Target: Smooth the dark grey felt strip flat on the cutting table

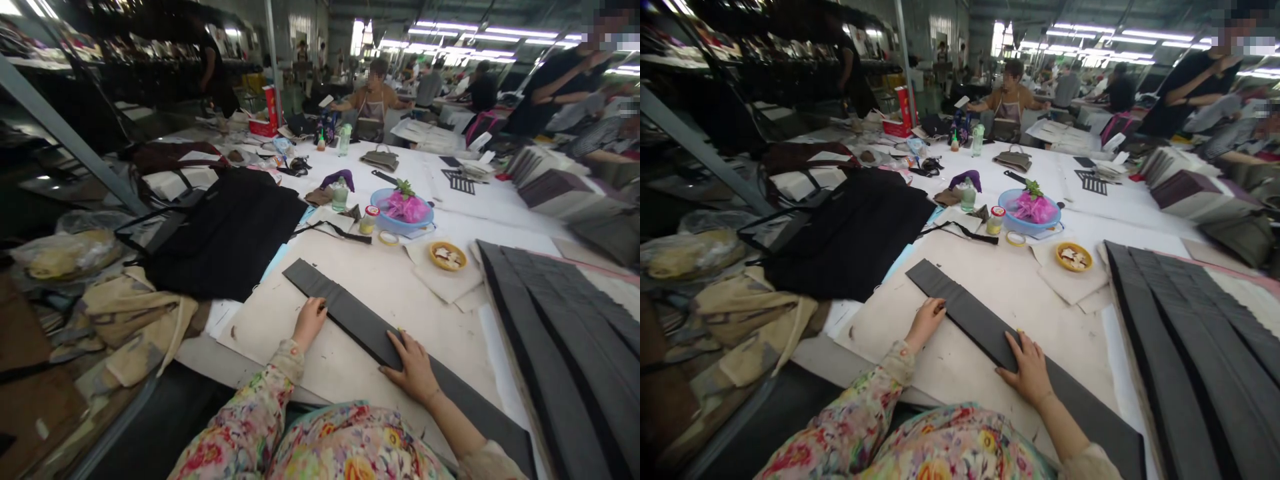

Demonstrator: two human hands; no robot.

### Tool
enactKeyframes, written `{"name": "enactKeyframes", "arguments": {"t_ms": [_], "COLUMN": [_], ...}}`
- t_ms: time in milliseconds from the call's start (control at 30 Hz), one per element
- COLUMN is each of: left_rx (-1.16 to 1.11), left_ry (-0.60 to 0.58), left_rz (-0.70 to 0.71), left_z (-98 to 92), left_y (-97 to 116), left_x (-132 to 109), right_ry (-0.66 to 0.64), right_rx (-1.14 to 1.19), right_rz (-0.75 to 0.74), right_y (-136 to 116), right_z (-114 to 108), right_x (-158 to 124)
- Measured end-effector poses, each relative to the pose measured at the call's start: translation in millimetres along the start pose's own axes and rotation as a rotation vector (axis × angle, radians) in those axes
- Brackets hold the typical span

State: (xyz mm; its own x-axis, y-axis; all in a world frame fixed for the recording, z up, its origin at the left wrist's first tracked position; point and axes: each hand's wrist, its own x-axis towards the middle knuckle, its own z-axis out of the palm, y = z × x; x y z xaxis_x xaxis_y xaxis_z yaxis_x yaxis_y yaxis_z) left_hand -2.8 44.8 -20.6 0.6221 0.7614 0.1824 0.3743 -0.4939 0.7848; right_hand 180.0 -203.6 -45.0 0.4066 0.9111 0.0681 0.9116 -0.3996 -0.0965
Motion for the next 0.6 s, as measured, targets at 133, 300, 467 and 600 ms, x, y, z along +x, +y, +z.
{"name": "enactKeyframes", "arguments": {"t_ms": [133,300,467,600], "left_rx": [0.177,0.256,0.261,0.254], "left_ry": [0.001,-0.062,-0.068,-0.073], "left_rz": [0.083,0.077,0.053,0.02], "left_z": [3.0,4.8,3.7,3.6], "left_y": [5,10,11,11], "left_x": [4,6,9,13], "right_ry": [0.002,0.016,0.032,0.038], "right_rx": [0.007,0.021,0.017,0.025], "right_rz": [-0.004,-0.007,0.004,0.01], "right_y": [0,-1,-4,-5], "right_z": [-2,-3,-5,-6], "right_x": [1,2,4,6]}}
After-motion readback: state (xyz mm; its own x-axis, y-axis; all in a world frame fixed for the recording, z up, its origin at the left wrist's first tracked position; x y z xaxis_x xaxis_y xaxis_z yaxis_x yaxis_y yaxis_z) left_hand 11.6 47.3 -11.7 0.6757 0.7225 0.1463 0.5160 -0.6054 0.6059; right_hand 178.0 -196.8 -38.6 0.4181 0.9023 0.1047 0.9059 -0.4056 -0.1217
